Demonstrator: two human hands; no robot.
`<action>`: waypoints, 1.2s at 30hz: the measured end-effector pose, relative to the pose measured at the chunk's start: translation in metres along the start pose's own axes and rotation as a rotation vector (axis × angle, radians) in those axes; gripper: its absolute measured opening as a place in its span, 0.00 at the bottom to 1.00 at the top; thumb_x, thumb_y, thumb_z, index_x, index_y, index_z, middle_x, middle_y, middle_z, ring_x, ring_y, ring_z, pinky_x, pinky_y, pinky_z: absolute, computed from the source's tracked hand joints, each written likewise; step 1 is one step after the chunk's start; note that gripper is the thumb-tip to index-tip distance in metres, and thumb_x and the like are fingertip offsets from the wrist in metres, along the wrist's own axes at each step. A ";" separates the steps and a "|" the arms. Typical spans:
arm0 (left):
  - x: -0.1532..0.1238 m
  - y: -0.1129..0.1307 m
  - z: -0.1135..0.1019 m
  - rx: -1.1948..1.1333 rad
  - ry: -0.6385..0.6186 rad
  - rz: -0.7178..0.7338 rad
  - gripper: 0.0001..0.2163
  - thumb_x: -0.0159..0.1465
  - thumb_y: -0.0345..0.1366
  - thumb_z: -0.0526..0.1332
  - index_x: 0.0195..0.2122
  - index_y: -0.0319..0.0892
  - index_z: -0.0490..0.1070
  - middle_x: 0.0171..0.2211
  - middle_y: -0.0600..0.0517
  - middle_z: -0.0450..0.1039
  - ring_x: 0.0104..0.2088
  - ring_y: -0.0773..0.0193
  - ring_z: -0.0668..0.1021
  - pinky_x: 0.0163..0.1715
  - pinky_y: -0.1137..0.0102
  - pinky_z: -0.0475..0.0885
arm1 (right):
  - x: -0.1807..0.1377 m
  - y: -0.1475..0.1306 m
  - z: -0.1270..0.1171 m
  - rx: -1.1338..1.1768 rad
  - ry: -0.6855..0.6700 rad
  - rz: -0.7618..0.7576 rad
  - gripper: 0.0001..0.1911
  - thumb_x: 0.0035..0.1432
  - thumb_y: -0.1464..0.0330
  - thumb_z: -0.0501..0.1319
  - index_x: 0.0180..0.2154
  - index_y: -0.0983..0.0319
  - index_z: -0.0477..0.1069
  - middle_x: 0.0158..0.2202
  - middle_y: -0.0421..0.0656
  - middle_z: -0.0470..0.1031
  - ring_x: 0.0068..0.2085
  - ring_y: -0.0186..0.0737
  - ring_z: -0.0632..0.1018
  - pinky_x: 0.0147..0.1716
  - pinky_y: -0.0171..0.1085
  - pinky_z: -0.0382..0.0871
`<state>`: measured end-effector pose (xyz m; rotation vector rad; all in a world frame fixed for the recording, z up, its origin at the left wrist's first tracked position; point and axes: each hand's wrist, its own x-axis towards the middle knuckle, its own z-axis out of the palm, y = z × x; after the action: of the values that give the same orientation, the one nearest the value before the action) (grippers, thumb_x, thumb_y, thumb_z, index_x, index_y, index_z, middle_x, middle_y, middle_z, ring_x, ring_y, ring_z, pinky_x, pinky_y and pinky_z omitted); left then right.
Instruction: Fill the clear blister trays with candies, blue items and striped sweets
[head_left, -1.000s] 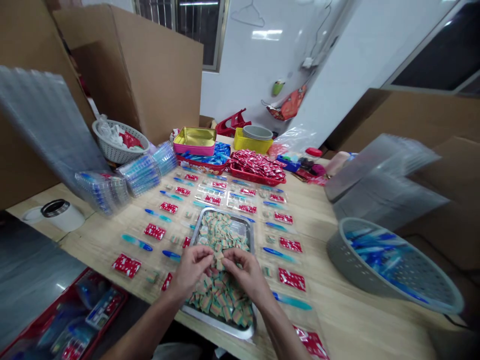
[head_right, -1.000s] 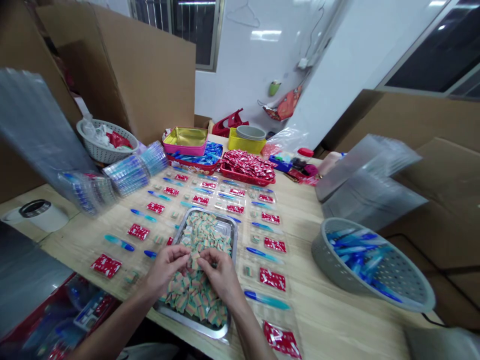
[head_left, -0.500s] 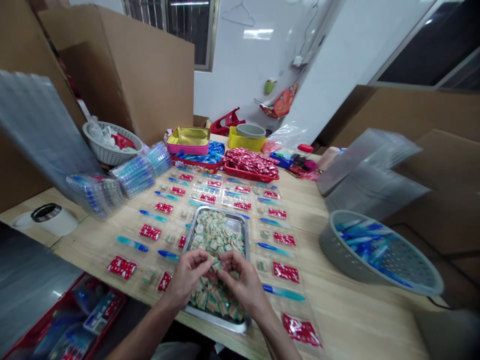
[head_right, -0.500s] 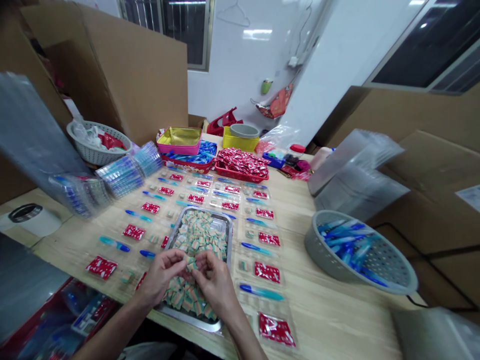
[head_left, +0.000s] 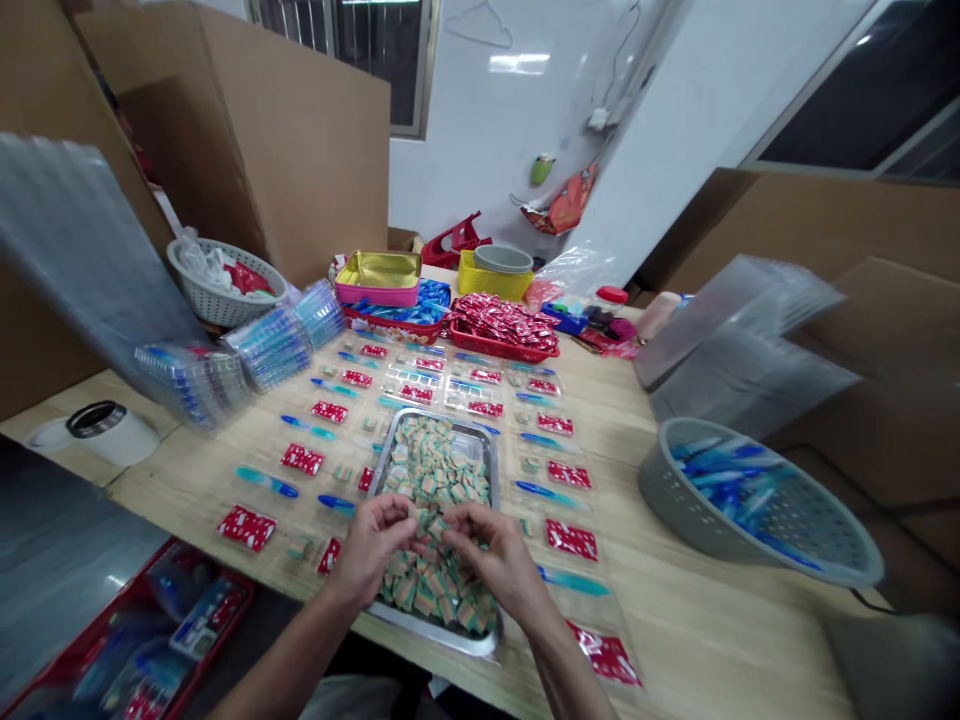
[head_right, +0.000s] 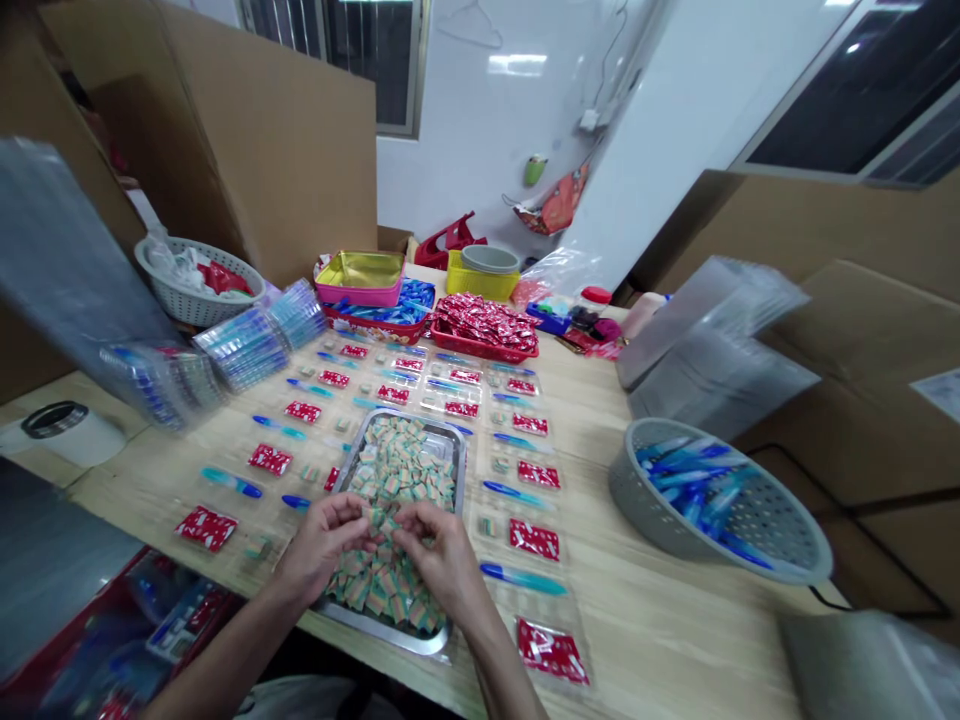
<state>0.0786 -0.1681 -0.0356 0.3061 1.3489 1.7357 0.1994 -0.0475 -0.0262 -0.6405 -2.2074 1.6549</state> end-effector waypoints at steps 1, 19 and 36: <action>-0.001 0.000 0.001 0.016 -0.006 0.005 0.10 0.46 0.36 0.69 0.26 0.38 0.70 0.22 0.56 0.71 0.23 0.67 0.75 0.26 0.72 0.73 | 0.000 -0.001 0.002 0.004 -0.017 -0.002 0.05 0.52 0.68 0.60 0.29 0.63 0.72 0.24 0.38 0.68 0.27 0.35 0.68 0.27 0.32 0.61; 0.006 -0.005 -0.003 0.121 -0.014 0.094 0.08 0.47 0.29 0.63 0.30 0.39 0.70 0.25 0.55 0.74 0.28 0.68 0.75 0.31 0.75 0.69 | 0.004 -0.005 0.002 -0.285 0.047 -0.174 0.18 0.48 0.76 0.63 0.44 0.60 0.71 0.39 0.43 0.72 0.35 0.39 0.72 0.35 0.36 0.66; 0.008 -0.017 -0.008 0.694 -0.060 0.349 0.14 0.49 0.21 0.54 0.34 0.40 0.71 0.33 0.52 0.69 0.29 0.68 0.75 0.29 0.75 0.70 | 0.006 0.006 0.020 -0.503 -0.038 -0.184 0.12 0.50 0.81 0.56 0.34 0.61 0.69 0.32 0.40 0.71 0.33 0.37 0.70 0.32 0.33 0.61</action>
<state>0.0770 -0.1675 -0.0560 1.0206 1.9069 1.4468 0.1854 -0.0589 -0.0380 -0.5019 -2.6404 1.0322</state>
